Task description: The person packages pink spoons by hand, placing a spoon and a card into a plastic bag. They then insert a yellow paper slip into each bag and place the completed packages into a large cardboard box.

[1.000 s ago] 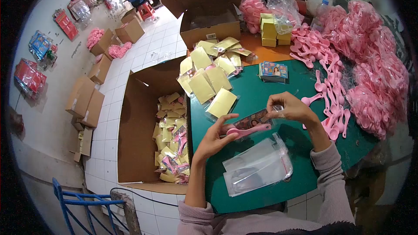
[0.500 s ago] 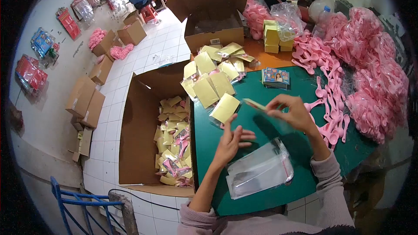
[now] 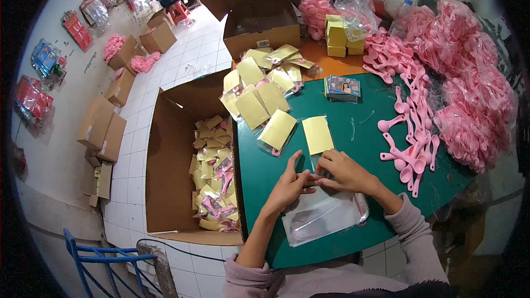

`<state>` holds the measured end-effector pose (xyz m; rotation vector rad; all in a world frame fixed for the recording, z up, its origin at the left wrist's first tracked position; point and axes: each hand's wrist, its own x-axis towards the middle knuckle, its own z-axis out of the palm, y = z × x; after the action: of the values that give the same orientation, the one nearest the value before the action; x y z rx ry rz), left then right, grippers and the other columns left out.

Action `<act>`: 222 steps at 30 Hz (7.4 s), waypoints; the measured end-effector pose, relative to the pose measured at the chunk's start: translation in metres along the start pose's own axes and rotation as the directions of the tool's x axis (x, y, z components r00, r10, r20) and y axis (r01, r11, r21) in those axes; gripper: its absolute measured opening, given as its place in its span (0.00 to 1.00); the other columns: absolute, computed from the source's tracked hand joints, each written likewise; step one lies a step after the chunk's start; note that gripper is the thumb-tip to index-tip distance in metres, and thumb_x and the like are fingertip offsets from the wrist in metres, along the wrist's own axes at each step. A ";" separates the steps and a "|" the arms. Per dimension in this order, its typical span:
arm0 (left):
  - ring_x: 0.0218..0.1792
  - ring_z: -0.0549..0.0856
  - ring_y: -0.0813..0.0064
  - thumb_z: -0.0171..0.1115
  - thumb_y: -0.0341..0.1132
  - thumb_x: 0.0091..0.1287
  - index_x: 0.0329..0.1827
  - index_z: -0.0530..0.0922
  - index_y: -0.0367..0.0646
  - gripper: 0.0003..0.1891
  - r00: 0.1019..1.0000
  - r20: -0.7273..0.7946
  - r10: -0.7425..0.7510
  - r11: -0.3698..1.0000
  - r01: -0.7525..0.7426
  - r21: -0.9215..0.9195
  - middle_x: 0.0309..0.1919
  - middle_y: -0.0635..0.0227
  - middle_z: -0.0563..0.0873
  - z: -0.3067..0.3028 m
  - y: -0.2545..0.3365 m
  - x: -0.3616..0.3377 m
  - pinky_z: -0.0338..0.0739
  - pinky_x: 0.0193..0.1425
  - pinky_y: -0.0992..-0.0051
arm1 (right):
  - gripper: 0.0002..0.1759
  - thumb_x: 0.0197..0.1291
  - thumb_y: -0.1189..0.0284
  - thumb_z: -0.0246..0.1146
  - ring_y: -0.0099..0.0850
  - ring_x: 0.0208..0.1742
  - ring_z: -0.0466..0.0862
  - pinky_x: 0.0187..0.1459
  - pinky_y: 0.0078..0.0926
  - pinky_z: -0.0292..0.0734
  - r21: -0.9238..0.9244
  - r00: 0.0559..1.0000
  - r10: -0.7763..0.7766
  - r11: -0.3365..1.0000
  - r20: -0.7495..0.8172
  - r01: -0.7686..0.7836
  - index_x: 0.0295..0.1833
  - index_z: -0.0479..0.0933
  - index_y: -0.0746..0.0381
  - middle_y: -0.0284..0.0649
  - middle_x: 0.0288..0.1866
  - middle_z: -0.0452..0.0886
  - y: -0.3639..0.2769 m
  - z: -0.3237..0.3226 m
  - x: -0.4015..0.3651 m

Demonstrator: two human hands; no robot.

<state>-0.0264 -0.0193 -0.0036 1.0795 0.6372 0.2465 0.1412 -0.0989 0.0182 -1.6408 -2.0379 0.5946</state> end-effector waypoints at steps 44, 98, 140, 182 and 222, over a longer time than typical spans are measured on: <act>0.35 0.83 0.77 0.58 0.31 0.62 0.43 0.72 0.38 0.10 0.975 -0.078 0.206 0.890 -0.154 0.428 0.37 0.64 0.81 0.008 0.015 -0.011 0.79 0.34 0.79 | 0.07 0.52 0.74 0.62 0.26 0.36 0.75 0.37 0.23 0.73 0.391 0.959 0.204 0.914 -0.197 -0.114 0.34 0.74 0.65 0.39 0.38 0.68 -0.001 -0.012 -0.012; 0.33 0.73 0.63 0.57 0.26 0.48 0.43 0.76 0.41 0.16 0.818 0.154 0.555 0.328 -0.385 0.863 0.29 0.62 0.71 0.029 -0.010 -0.003 0.67 0.38 0.68 | 0.19 0.45 0.78 0.55 0.52 0.41 0.77 0.42 0.42 0.71 -0.389 0.920 0.299 0.839 -0.253 -0.380 0.48 0.69 0.63 0.55 0.38 0.77 0.196 -0.120 -0.009; 0.35 0.81 0.78 0.57 0.29 0.62 0.56 0.64 0.36 0.20 0.989 -0.032 0.148 0.972 -0.139 0.189 0.35 0.59 0.84 0.014 0.013 -0.011 0.74 0.39 0.81 | 0.08 0.53 0.76 0.58 0.27 0.29 0.77 0.31 0.22 0.70 0.159 0.817 0.224 0.974 -0.532 -0.163 0.41 0.73 0.64 0.41 0.30 0.77 0.038 -0.090 -0.030; 0.35 0.81 0.78 0.56 0.34 0.64 0.50 0.74 0.30 0.17 0.997 0.062 0.043 0.997 -0.047 0.068 0.36 0.64 0.82 0.014 0.007 -0.010 0.76 0.41 0.80 | 0.12 0.54 0.75 0.61 0.20 0.33 0.77 0.36 0.18 0.74 0.549 0.809 0.354 0.834 -0.470 -0.046 0.41 0.66 0.64 0.35 0.31 0.75 -0.009 -0.034 -0.025; 0.40 0.81 0.76 0.41 0.44 0.71 0.52 0.72 0.35 0.21 0.989 0.085 0.122 0.992 -0.120 -0.025 0.40 0.56 0.82 0.014 0.025 -0.022 0.76 0.44 0.79 | 0.19 0.46 0.59 0.65 0.38 0.33 0.80 0.39 0.34 0.73 0.232 0.461 0.579 0.756 -0.672 -0.612 0.31 0.77 0.66 0.45 0.30 0.80 0.187 -0.078 0.064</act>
<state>-0.0326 -0.0282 0.0303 1.1050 0.4916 0.3092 0.3221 0.0043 -0.0240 -2.1706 -0.8679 0.0477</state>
